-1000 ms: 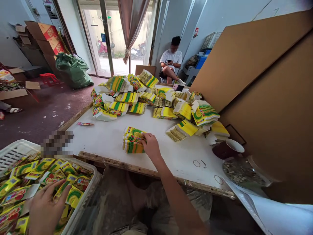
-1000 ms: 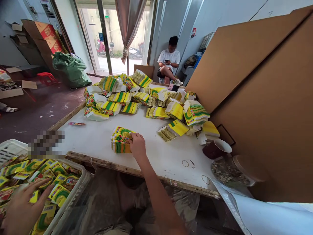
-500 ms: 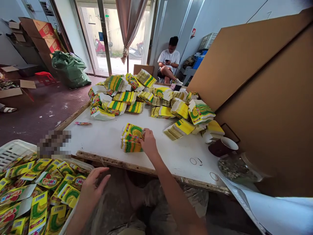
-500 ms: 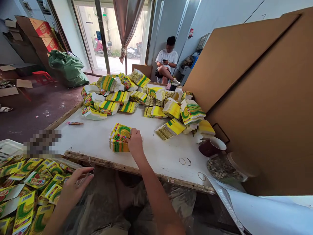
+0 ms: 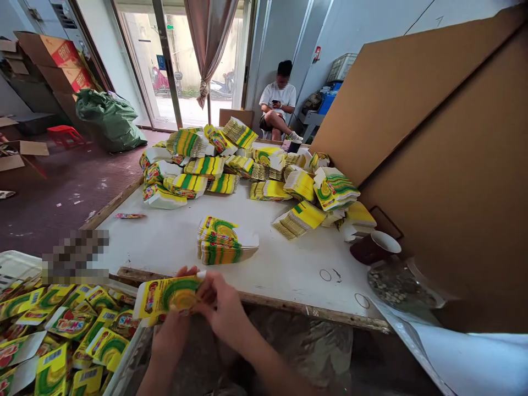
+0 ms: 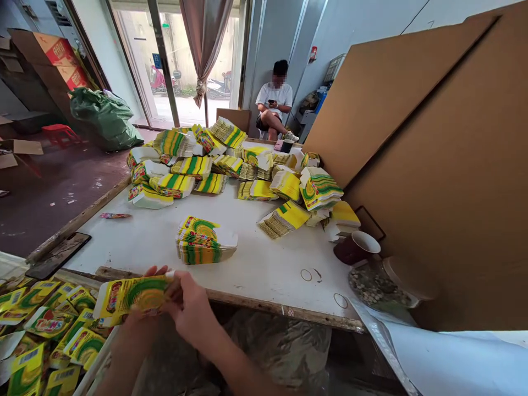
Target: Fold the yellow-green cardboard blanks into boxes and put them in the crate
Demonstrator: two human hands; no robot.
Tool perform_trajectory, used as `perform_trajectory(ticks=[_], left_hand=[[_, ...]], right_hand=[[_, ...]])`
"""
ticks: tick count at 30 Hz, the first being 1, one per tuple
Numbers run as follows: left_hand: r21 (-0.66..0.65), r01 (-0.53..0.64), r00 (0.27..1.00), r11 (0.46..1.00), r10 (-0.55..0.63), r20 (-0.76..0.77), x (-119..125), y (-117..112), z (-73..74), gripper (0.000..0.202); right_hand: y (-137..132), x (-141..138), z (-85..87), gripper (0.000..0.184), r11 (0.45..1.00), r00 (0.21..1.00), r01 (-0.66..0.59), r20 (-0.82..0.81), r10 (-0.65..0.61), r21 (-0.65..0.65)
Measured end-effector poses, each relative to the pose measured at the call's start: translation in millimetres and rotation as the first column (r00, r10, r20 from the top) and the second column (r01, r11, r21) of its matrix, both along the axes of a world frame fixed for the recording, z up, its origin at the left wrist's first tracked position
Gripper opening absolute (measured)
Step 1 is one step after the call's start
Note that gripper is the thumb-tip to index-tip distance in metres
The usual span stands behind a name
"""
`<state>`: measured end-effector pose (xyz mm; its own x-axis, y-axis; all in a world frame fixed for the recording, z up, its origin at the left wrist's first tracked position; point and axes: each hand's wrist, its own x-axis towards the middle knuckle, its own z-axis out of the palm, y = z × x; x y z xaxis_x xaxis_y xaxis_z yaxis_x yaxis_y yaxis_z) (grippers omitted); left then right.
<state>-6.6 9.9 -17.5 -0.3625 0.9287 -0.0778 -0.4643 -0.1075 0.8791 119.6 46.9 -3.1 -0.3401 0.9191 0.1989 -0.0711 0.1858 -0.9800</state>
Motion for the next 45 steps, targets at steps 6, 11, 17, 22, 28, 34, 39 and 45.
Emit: perform_trajectory(ticks=[6, 11, 17, 22, 28, 34, 39, 45], left_hand=[[0.011, -0.077, 0.948, 0.997, 0.070, 0.311, 4, 2, 23.4, 0.045], [0.012, -0.219, 0.940, 0.976, 0.208, 0.270, 8, 5, 25.9, 0.047], [-0.069, -0.164, 0.981, 0.984, 0.170, 0.092, 5, 1, 12.2, 0.080], [-0.088, -0.155, 0.956, 0.984, 0.127, -0.265, -8, -14, -3.3, 0.044], [-0.052, 0.001, 0.844, 0.999, -0.028, -0.535, -33, -25, 17.6, 0.052], [-0.078, 0.215, 0.607, 0.973, -0.196, -0.770, -46, -31, 48.0, 0.095], [-0.242, 0.299, 0.550, 0.923, -0.374, -0.747, -19, -23, 24.8, 0.067], [-0.203, 0.266, 0.575, 0.942, -0.324, -0.751, -2, -30, 2.0, 0.074]], right_hand=[[-33, -12, -7.5, 0.030, 0.986, 0.985, -0.069, -0.168, 0.043, -0.153], [-49, -12, -2.5, 0.051, 0.969, 0.980, -0.195, -0.080, 0.184, -0.155], [-40, -9, -14.5, 0.041, 0.980, 0.999, -0.044, -0.006, 0.043, -0.195], [-27, 9, -12.7, 0.010, 0.994, 0.998, 0.057, 0.008, -0.056, -0.093], [-18, 45, -1.1, 0.010, 0.867, 0.951, 0.202, 0.122, -0.285, 0.455], [-19, 57, 3.9, 0.020, 0.644, 0.858, -0.062, 0.370, -0.356, 0.763], [-37, 41, -1.5, 0.037, 0.823, 0.903, -0.109, 0.401, -0.152, 0.557], [-33, 24, -23.5, 0.069, 0.948, 0.993, -0.005, -0.110, -0.031, -0.317]])
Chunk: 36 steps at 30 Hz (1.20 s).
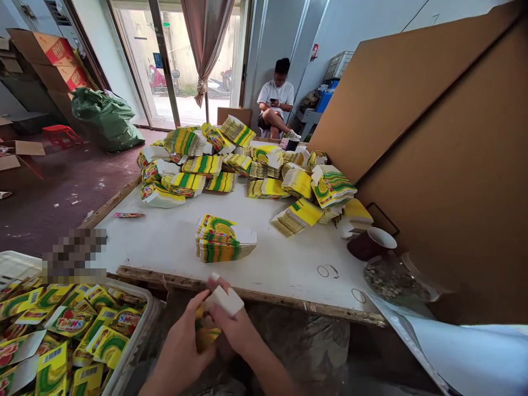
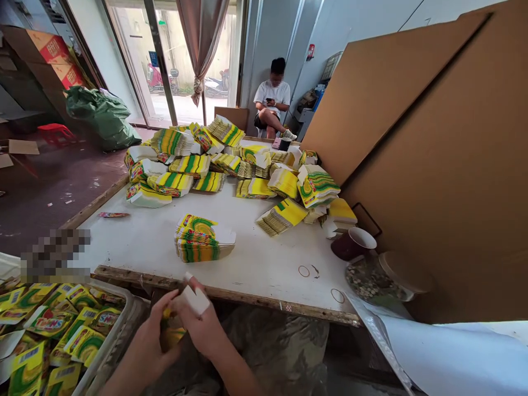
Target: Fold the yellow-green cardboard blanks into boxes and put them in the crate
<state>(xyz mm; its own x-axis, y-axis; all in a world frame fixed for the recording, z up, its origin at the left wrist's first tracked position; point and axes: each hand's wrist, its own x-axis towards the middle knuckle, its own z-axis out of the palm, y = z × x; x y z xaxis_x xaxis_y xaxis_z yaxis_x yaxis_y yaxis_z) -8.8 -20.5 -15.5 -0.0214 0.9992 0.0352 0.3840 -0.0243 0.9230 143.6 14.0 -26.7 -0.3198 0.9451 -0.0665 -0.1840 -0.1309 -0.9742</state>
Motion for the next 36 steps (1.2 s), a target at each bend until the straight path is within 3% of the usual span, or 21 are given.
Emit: perform_trajectory(ticks=[1, 3, 5, 7, 10, 13, 16, 19, 21, 23, 26, 28, 32, 34, 36], left_hand=[[0.000, 0.031, 1.000, 1.000, -0.031, 0.001, 2, -1, -1.6, 0.070], [-0.015, 0.093, 0.995, 0.996, -0.094, -0.017, 5, -3, -3.1, 0.053], [-0.057, 0.137, 0.988, 0.989, -0.140, -0.057, 6, -2, -3.5, 0.038], [-0.102, 0.170, 0.980, 0.980, -0.178, -0.085, 5, -2, -4.6, 0.034], [-0.103, 0.208, 0.974, 0.973, -0.216, -0.072, 2, -3, -11.2, 0.034], [-0.008, 0.122, 0.992, 0.992, -0.122, -0.034, 0, -3, -21.4, 0.036], [0.041, -0.067, 0.997, 0.997, 0.066, 0.026, -3, 0, -28.7, 0.066], [0.055, -0.339, 0.941, 0.939, 0.339, 0.018, -7, 3, -30.2, 0.082], [-0.017, -0.413, 0.906, 0.910, 0.413, 0.087, -11, 3, -28.0, 0.079], [-0.115, -0.395, 0.873, 0.912, 0.411, 0.262, -13, 3, -23.5, 0.069], [-0.179, -0.418, 0.754, 0.891, 0.450, 0.478, -14, 2, -13.7, 0.062], [-0.201, -0.439, 0.707, 0.876, 0.475, 0.524, -13, 2, -7.8, 0.065], [-0.225, -0.418, 0.695, 0.880, 0.469, 0.545, -14, 5, -5.4, 0.067], [-0.240, -0.391, 0.710, 0.889, 0.457, 0.536, -14, 6, -8.6, 0.066], [-0.251, -0.369, 0.730, 0.895, 0.446, 0.518, -14, 7, -11.7, 0.066]], right_hand=[[1, -3, -4.4, 0.072, 0.986, 0.991, -0.108, -0.097, 0.096, -0.125], [2, -7, -12.3, 0.078, 0.940, 0.954, -0.242, -0.236, 0.185, -0.241], [1, -8, -17.0, 0.086, 0.940, 0.951, -0.234, -0.260, 0.168, -0.249], [-2, -6, -16.0, 0.088, 0.966, 0.972, -0.183, -0.181, 0.150, -0.182], [-12, -2, -4.2, 0.076, 0.975, 0.973, -0.211, 0.112, 0.203, 0.068], [-22, -2, 8.7, 0.073, 0.903, 0.889, -0.312, 0.425, 0.168, 0.294], [-21, -4, 9.7, 0.064, 0.862, 0.867, -0.317, 0.488, 0.095, 0.396], [-12, -2, 0.4, 0.055, 0.861, 0.911, -0.115, 0.399, -0.108, 0.495], [-5, 2, -5.6, 0.051, 0.839, 0.902, 0.027, 0.349, -0.255, 0.543], [0, 8, -8.1, 0.048, 0.826, 0.891, 0.017, 0.366, -0.269, 0.564], [2, 15, -4.1, 0.040, 0.826, 0.869, -0.173, 0.478, -0.128, 0.536], [3, 20, 2.6, 0.030, 0.826, 0.843, -0.260, 0.535, -0.059, 0.500], [7, 29, 16.5, 0.020, 0.824, 0.838, -0.342, 0.544, 0.049, 0.452], [9, 30, 17.9, 0.018, 0.846, 0.851, -0.322, 0.521, 0.062, 0.426], [10, 26, 14.6, 0.018, 0.885, 0.876, -0.224, 0.482, -0.001, 0.409]])
